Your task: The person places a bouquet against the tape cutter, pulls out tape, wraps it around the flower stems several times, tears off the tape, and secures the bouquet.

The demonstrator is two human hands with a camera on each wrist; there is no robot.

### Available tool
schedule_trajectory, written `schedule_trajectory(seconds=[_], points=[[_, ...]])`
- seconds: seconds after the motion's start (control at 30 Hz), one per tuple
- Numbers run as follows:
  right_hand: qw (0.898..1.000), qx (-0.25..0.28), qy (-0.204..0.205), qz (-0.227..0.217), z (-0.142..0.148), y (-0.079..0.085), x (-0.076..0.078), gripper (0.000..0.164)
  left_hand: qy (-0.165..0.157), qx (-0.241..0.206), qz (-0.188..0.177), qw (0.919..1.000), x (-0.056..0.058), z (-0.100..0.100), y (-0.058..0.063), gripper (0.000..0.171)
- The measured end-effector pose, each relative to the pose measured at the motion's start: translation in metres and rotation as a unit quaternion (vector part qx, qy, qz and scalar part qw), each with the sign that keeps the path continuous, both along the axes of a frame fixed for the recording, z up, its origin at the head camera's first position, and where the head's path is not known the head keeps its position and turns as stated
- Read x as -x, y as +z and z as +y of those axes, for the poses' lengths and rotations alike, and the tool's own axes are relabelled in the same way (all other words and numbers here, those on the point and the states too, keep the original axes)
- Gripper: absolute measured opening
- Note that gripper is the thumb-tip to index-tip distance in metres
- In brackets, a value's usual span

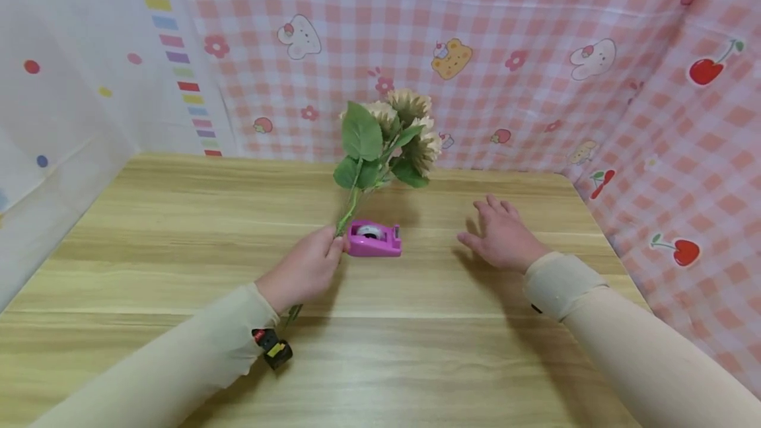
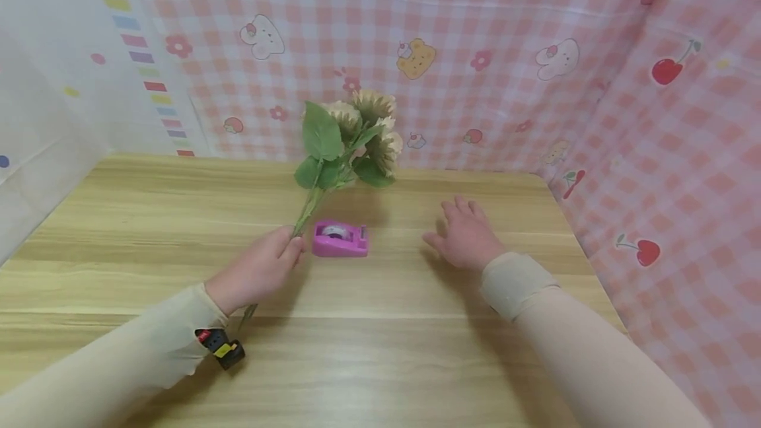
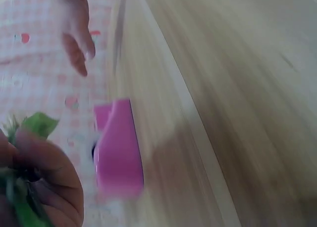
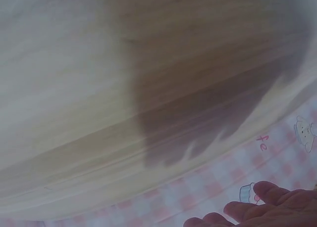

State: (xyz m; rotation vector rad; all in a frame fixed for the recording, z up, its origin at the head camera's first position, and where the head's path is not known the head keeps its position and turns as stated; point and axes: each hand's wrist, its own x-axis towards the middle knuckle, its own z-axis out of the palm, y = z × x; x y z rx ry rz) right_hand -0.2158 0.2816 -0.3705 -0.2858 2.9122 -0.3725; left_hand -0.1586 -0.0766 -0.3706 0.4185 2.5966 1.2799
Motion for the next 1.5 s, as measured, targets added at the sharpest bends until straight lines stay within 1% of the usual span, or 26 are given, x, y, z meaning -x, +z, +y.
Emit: schedule_trajectory(seconds=[0.13,0.37,0.43,0.63,0.77,0.83,0.93,0.97,1.03,1.07,1.17,1.2,1.23,1.33,1.4,1.47,1.5], points=[[1.0,0.004,-0.005,0.002,0.006,0.0,0.0,0.085,-0.009,-0.024,-0.021,0.9995,0.004,0.024,-0.004,0.027],[1.0,-0.01,-0.009,0.011,0.018,-0.002,0.001,0.086,-0.014,-0.005,-0.026,0.9996,0.004,0.062,-0.008,0.028],[1.0,-0.014,-0.012,0.011,0.021,-0.001,0.001,0.087,-0.016,-0.005,-0.034,0.9993,0.004,0.071,-0.011,0.028],[0.999,-0.033,-0.028,0.01,0.031,0.001,0.001,0.086,-0.03,-0.005,-0.07,0.9971,0.004,0.088,-0.02,0.03],[0.998,-0.044,-0.038,0.005,0.036,0.003,0.001,0.083,-0.04,0.015,-0.079,0.9959,0.005,0.096,-0.028,0.03],[0.998,-0.048,-0.042,0.001,0.038,0.003,0.001,0.081,-0.043,0.018,-0.083,0.9954,0.006,0.099,-0.031,0.03],[0.998,-0.053,-0.043,-0.003,0.039,0.003,0.001,0.08,-0.042,0.001,-0.1,0.9941,0.007,0.1,-0.034,0.028],[0.998,-0.052,-0.044,-0.004,0.04,0.003,0.001,0.081,-0.043,-0.013,-0.117,0.9921,0.007,0.099,-0.035,0.027],[0.998,-0.049,-0.046,-0.005,0.04,0.003,0.001,0.081,-0.047,-0.055,-0.163,0.9839,0.006,0.096,-0.036,0.024],[0.998,-0.047,-0.047,-0.005,0.041,0.003,0.001,0.08,-0.049,-0.076,-0.187,0.9781,0.005,0.094,-0.037,0.022],[0.998,-0.048,-0.047,-0.002,0.042,0.003,0.0,0.08,-0.056,-0.133,-0.258,0.9552,0.003,0.086,-0.038,0.014],[0.998,-0.048,-0.047,-0.001,0.043,0.003,0.0,0.079,-0.06,-0.145,-0.272,0.9494,0.003,0.084,-0.038,0.011],[0.998,-0.049,-0.047,0.0,0.043,0.003,0.0,0.079,-0.063,-0.151,-0.281,0.9457,0.002,0.082,-0.038,0.01],[0.998,-0.053,-0.046,0.002,0.044,0.005,-0.001,0.079,-0.063,-0.14,-0.289,0.9448,0.001,0.078,-0.038,0.01],[0.998,-0.053,-0.045,0.003,0.043,0.006,-0.002,0.078,-0.059,-0.129,-0.289,0.9467,0.001,0.077,-0.037,0.015],[0.998,-0.053,-0.044,0.004,0.043,0.008,-0.003,0.079,-0.057,-0.116,-0.28,0.9514,0.002,0.078,-0.035,0.019],[0.998,-0.051,-0.045,0.005,0.043,0.008,-0.003,0.079,-0.056,-0.116,-0.277,0.9522,0.003,0.079,-0.034,0.02]])
